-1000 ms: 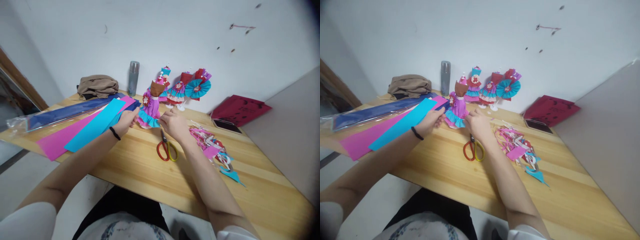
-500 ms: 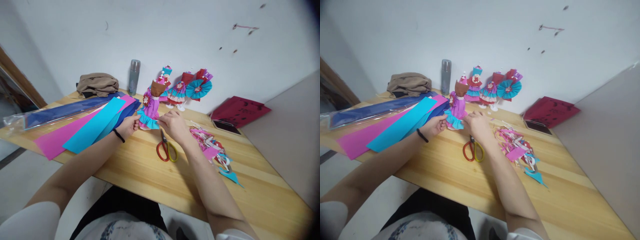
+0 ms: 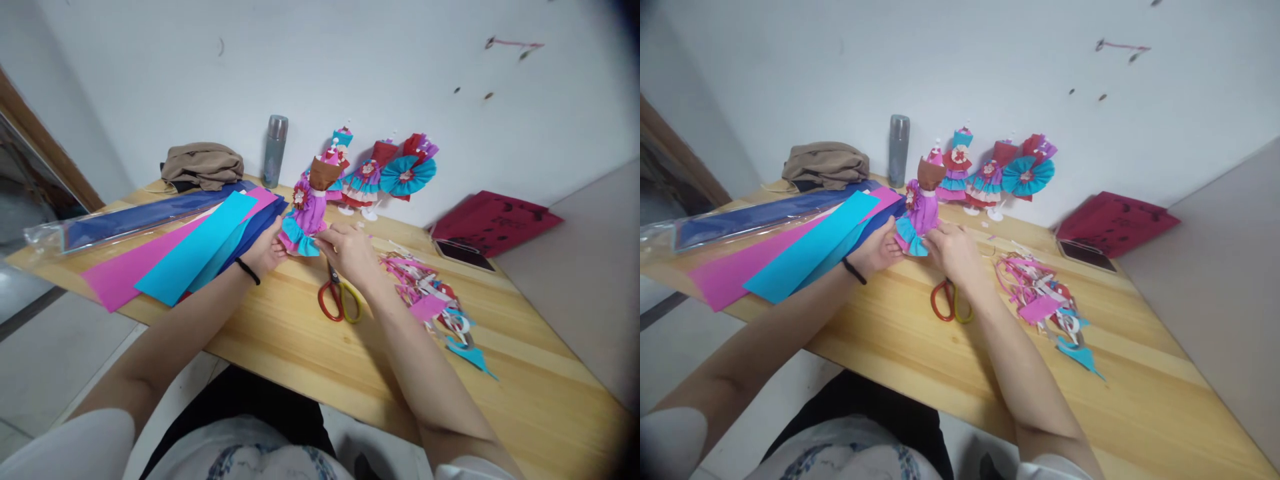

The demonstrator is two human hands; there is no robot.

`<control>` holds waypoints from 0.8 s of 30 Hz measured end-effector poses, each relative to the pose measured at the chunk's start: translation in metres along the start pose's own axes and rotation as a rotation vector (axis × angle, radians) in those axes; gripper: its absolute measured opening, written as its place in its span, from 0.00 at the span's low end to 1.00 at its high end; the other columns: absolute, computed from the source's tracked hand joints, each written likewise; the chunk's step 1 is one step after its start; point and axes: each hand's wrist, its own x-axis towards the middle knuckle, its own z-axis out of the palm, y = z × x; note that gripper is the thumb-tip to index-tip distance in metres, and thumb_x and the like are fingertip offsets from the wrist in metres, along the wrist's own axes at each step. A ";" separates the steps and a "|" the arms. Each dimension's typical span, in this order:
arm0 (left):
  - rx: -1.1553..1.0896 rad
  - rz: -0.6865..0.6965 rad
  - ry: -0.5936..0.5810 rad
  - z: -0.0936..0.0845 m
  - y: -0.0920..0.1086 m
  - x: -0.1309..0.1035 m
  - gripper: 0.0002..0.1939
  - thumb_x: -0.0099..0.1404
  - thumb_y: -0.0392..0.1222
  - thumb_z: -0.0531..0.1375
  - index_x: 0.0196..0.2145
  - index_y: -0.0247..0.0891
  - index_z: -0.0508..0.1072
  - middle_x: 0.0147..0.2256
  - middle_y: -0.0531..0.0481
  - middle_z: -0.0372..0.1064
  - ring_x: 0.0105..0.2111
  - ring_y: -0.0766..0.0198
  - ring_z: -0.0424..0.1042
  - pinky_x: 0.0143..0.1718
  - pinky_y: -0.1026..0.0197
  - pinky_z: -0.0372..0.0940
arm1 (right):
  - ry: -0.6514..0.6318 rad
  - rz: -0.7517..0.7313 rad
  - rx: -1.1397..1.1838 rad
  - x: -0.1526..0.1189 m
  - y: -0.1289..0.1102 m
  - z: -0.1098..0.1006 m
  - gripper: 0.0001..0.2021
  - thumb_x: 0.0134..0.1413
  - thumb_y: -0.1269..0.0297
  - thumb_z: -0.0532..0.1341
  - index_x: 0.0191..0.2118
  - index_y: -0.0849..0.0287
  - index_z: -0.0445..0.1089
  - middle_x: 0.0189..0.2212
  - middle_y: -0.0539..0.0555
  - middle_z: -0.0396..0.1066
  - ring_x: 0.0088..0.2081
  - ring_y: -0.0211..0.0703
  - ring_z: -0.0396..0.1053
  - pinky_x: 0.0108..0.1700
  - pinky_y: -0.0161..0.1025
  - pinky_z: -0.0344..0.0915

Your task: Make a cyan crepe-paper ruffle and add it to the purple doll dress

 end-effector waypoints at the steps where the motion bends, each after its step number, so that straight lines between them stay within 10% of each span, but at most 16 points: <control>1: -0.019 -0.030 0.020 0.001 0.002 0.002 0.25 0.65 0.62 0.59 0.41 0.34 0.73 0.29 0.44 0.72 0.32 0.58 0.74 0.37 0.59 0.69 | 0.000 -0.001 0.001 0.000 0.000 0.000 0.13 0.66 0.63 0.56 0.35 0.57 0.76 0.30 0.57 0.75 0.33 0.47 0.69 0.36 0.41 0.55; 12: -0.251 -0.203 0.072 0.014 0.001 0.000 0.24 0.72 0.55 0.45 0.53 0.37 0.68 0.40 0.39 0.74 0.39 0.53 0.76 0.37 0.51 0.73 | 0.038 0.011 0.138 -0.003 0.014 0.004 0.14 0.66 0.60 0.56 0.35 0.58 0.78 0.29 0.57 0.73 0.30 0.46 0.69 0.35 0.41 0.58; 24: -0.281 -0.175 -0.010 0.015 -0.009 0.015 0.16 0.68 0.50 0.55 0.46 0.40 0.73 0.40 0.42 0.76 0.47 0.46 0.75 0.54 0.33 0.63 | 0.037 0.035 0.196 -0.004 0.021 0.005 0.12 0.64 0.62 0.59 0.35 0.60 0.79 0.30 0.59 0.76 0.32 0.48 0.71 0.36 0.41 0.61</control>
